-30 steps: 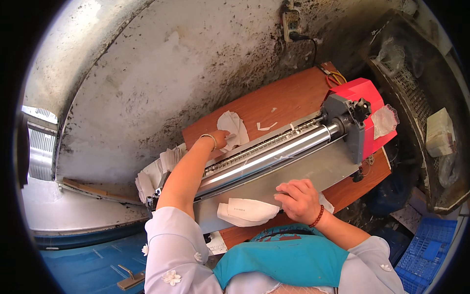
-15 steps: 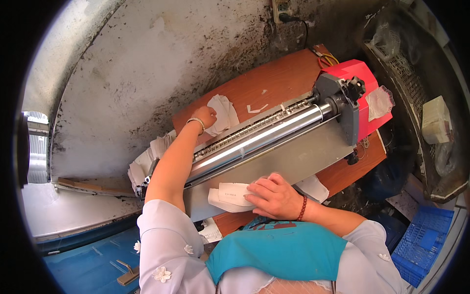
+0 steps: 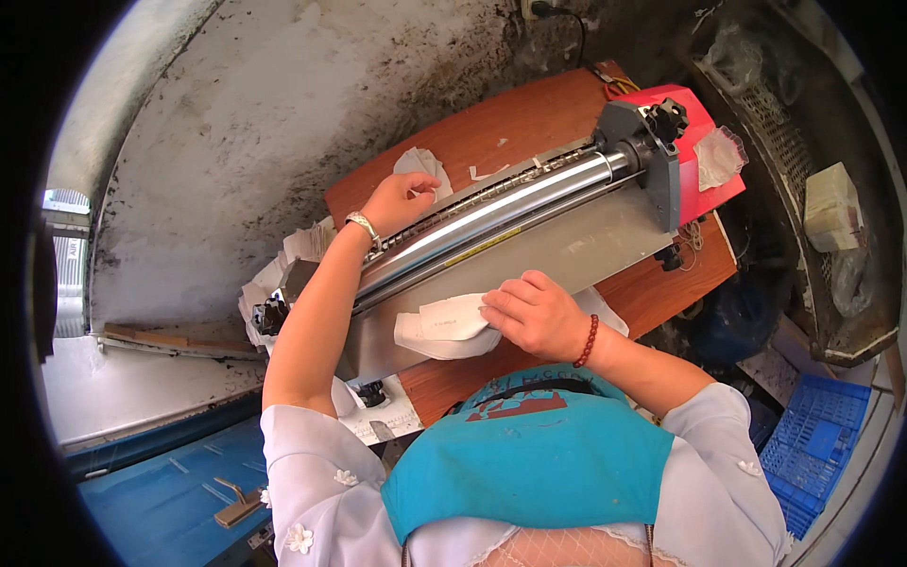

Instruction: The person applies adhesive to shoe upper components using a roller machine.

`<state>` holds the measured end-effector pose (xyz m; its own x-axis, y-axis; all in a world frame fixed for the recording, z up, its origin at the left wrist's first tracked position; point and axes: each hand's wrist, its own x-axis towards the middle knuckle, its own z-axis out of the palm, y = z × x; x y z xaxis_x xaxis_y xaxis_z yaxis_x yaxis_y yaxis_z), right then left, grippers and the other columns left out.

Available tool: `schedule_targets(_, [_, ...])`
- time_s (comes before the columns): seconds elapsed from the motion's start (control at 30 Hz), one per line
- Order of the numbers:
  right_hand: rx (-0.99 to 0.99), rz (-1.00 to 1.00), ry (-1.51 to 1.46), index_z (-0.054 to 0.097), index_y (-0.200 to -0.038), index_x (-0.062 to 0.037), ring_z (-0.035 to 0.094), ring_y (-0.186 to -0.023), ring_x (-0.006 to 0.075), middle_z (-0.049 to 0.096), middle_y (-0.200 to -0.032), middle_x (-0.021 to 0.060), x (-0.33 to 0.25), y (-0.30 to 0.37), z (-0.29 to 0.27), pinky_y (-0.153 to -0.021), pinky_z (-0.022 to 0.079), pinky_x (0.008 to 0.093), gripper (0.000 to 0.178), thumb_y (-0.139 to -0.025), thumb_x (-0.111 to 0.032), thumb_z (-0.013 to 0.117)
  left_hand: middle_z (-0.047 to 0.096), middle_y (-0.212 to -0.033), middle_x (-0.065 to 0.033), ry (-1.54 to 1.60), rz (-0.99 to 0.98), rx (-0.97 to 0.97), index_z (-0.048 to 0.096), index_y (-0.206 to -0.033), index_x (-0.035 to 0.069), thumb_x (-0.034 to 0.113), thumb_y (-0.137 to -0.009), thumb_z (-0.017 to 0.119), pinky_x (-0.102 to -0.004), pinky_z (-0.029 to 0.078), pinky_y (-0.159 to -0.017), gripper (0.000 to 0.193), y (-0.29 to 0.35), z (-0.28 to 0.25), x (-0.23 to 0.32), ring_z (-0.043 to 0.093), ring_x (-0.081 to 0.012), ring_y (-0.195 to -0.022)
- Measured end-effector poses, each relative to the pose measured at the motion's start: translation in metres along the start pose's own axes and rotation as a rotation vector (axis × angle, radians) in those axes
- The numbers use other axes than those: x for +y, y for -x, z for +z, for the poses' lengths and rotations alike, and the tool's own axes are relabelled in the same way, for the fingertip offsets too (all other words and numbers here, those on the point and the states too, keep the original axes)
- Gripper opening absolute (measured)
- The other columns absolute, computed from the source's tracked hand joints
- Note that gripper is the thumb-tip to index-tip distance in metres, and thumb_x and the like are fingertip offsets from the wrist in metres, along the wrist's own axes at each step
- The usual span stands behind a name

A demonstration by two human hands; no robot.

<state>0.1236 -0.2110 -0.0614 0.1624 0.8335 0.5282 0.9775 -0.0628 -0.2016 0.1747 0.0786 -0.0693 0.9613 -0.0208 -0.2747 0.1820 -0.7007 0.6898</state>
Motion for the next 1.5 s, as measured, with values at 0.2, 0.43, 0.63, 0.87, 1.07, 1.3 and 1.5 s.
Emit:
schedule_targets(0.2, [0.005,0.093,0.146,0.063,-0.094,-0.0049,0.056,-0.087,0.0198,0.061,-0.096,0.0051,0.016,0.016,-0.023,-0.075,0.043,0.034,0.022,-0.072,-0.01,0.06,0.065,-0.085,-0.0041,0.175,-0.048,-0.038,0.064,-0.109,0.001,0.016,-0.085,0.056,-0.0261,0.048,-0.069,0.029,0.029,0.005,0.014,0.057,-0.0104,-0.074])
schedule_targets(0.43, [-0.011,0.241,0.142,0.063,-0.091,-0.0068,0.055,-0.083,0.0194,0.059,-0.094,0.0045,-0.004,0.012,-0.022,-0.073,0.04,0.0326,0.019,-0.072,-0.009,0.064,0.067,-0.092,-0.0071,0.221,-0.006,-0.084,0.066,-0.106,0.001,0.02,-0.089,0.052,-0.0272,0.046,-0.081,0.029,0.027,0.012,0.018,0.059,-0.0131,-0.083])
schedule_targets(0.63, [0.049,0.186,0.189,0.063,-0.09,-0.0055,0.054,-0.079,0.0191,0.059,-0.093,0.0036,0.003,0.005,0.0,-0.07,0.04,0.0321,0.019,-0.071,-0.009,0.062,0.064,-0.082,-0.0198,0.01,0.068,-0.016,0.063,-0.082,-0.001,0.027,-0.086,0.043,-0.038,0.046,-0.077,0.035,0.021,0.021,0.02,0.057,-0.0323,-0.075])
schedule_targets(0.87, [0.061,0.212,0.157,0.061,-0.085,-0.0052,0.052,-0.075,0.0194,0.058,-0.089,0.0036,-0.002,-0.012,-0.001,-0.067,0.04,0.0322,0.015,-0.071,-0.01,0.06,0.061,-0.076,-0.022,0.021,0.073,0.007,0.06,-0.075,-0.002,0.029,-0.085,0.041,-0.0408,0.045,-0.074,0.037,0.018,0.023,0.024,0.055,-0.0359,-0.071])
schedule_targets(1.07, [0.08,0.187,0.203,0.06,-0.084,-0.0059,0.052,-0.075,0.019,0.056,-0.084,0.0032,0.002,-0.009,0.011,-0.066,0.041,0.0315,0.013,-0.071,-0.01,0.062,0.065,-0.096,-0.0163,0.018,-0.075,-0.117,0.066,-0.098,-0.002,0.029,-0.088,0.045,-0.0322,0.044,-0.085,0.039,0.013,0.02,0.023,0.06,-0.0246,-0.09])
schedule_targets(1.3, [0.073,0.233,0.101,0.06,-0.084,-0.0063,0.053,-0.076,0.0195,0.057,-0.085,0.0039,-0.002,-0.013,0.008,-0.067,0.042,0.0327,0.014,-0.071,-0.009,0.061,0.067,-0.09,-0.0115,0.044,-0.094,-0.119,0.067,-0.097,0.0,0.029,-0.088,0.048,-0.03,0.046,-0.079,0.036,0.011,0.021,0.019,0.061,-0.0186,-0.082])
schedule_targets(1.5, [0.203,0.176,0.182,0.061,-0.088,-0.0053,0.055,-0.082,0.0208,0.058,-0.087,0.0044,-0.001,-0.016,0.013,-0.069,0.043,0.0332,0.017,-0.071,-0.009,0.059,0.066,-0.087,-0.0071,0.109,-0.165,-0.126,0.068,-0.101,0.002,0.027,-0.086,0.054,-0.0277,0.046,-0.072,0.032,0.008,0.019,0.023,0.058,-0.0132,-0.077])
